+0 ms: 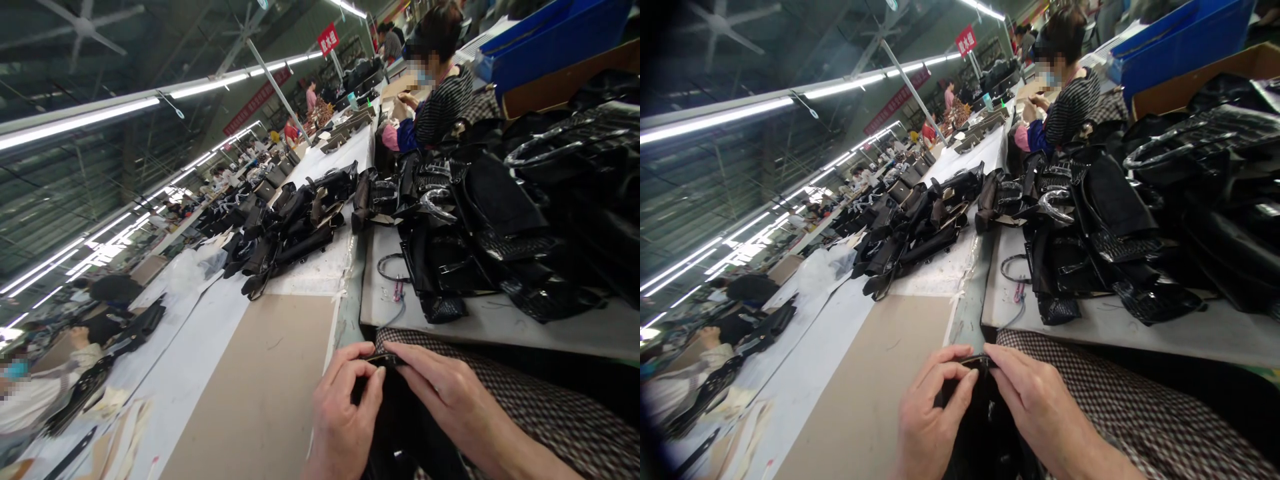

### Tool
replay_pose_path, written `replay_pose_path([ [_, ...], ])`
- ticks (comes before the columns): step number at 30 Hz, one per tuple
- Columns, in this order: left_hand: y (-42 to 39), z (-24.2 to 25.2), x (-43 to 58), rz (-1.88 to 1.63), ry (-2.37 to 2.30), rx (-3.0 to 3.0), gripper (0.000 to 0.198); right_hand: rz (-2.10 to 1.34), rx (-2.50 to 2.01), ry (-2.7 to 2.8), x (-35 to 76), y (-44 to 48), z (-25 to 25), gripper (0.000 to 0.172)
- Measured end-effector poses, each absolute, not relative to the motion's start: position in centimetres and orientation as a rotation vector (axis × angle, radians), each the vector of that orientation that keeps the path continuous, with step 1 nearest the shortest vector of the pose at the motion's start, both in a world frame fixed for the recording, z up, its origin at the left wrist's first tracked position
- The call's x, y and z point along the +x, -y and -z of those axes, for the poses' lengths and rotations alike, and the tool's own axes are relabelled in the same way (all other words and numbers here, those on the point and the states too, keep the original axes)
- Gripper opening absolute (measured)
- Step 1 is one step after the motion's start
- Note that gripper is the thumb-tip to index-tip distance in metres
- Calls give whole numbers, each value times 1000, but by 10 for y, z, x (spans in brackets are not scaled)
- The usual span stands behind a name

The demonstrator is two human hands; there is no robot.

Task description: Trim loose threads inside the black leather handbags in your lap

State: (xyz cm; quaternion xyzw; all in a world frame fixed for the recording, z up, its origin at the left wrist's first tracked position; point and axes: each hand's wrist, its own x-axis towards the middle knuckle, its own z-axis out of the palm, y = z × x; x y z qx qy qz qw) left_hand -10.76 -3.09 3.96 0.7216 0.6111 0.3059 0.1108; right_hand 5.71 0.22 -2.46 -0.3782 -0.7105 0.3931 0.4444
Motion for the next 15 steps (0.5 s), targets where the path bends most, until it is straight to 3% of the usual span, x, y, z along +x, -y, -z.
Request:
replay_pose_path([
  [15,25,-43,-104,-984,-1761,2191,16,-1106,-904,1672,59,-4,21,26],
])
